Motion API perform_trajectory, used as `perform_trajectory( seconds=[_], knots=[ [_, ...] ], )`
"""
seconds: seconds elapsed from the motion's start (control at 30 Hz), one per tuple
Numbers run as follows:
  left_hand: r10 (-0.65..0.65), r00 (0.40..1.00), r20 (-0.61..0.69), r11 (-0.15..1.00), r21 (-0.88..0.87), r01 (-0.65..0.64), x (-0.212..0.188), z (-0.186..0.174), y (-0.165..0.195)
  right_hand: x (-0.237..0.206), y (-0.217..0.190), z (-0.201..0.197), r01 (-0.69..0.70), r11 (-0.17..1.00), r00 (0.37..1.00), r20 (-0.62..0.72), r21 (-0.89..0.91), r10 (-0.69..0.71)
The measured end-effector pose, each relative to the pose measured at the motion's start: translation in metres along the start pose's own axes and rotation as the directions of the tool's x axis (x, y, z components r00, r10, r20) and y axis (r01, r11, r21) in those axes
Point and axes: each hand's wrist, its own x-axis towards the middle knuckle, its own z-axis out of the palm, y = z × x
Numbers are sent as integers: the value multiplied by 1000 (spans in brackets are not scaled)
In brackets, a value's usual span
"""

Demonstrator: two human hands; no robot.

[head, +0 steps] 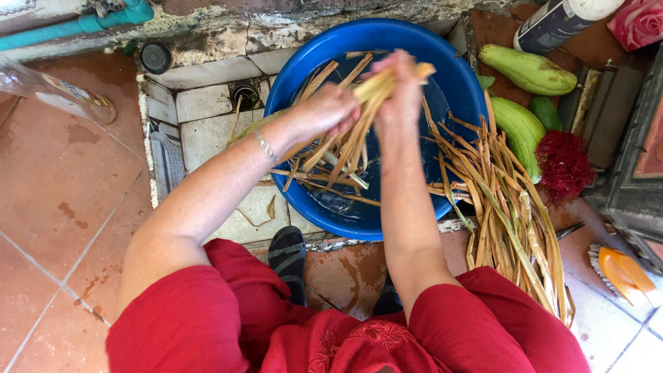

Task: The person washes dried plant stalks in a blue basin of water, separating and rinsing them by hand. Then the person uses scissors to trim the ends of the stalks on the tiled floor.

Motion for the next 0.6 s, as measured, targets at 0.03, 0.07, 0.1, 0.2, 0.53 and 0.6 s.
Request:
perform_trajectory(
  seconds=[0.03, 0.07, 0.1, 0.2, 0.53, 0.6],
  knots=[
    [-10, 1000, 19, 1000, 11, 10, -4, 4, -4, 5, -10, -2, -8, 1000, 998, -61, 29, 10],
    [-21, 1000, 6, 1000, 8, 21, -7, 8, -8, 10, -16, -4, -15, 998, 992, -122, 63, 23],
    [-29, 1000, -2, 1000, 3, 29, -10, 12, -10, 13, -17, -5, -14, 997, 991, -130, 71, 23],
    [-44, 999, -1, 996, -83, 43, -14, 22, -7, 20, -20, -8, -2, 999, 990, -140, 40, 8],
    [-221, 975, 35, 969, -103, 224, -43, 39, 1, 39, -59, -30, 124, 987, 870, -467, -103, -158],
    [-220, 974, 63, 969, -101, 225, -53, 41, -4, 47, -82, -45, 176, 976, 857, -469, -126, -215]
  ],
)
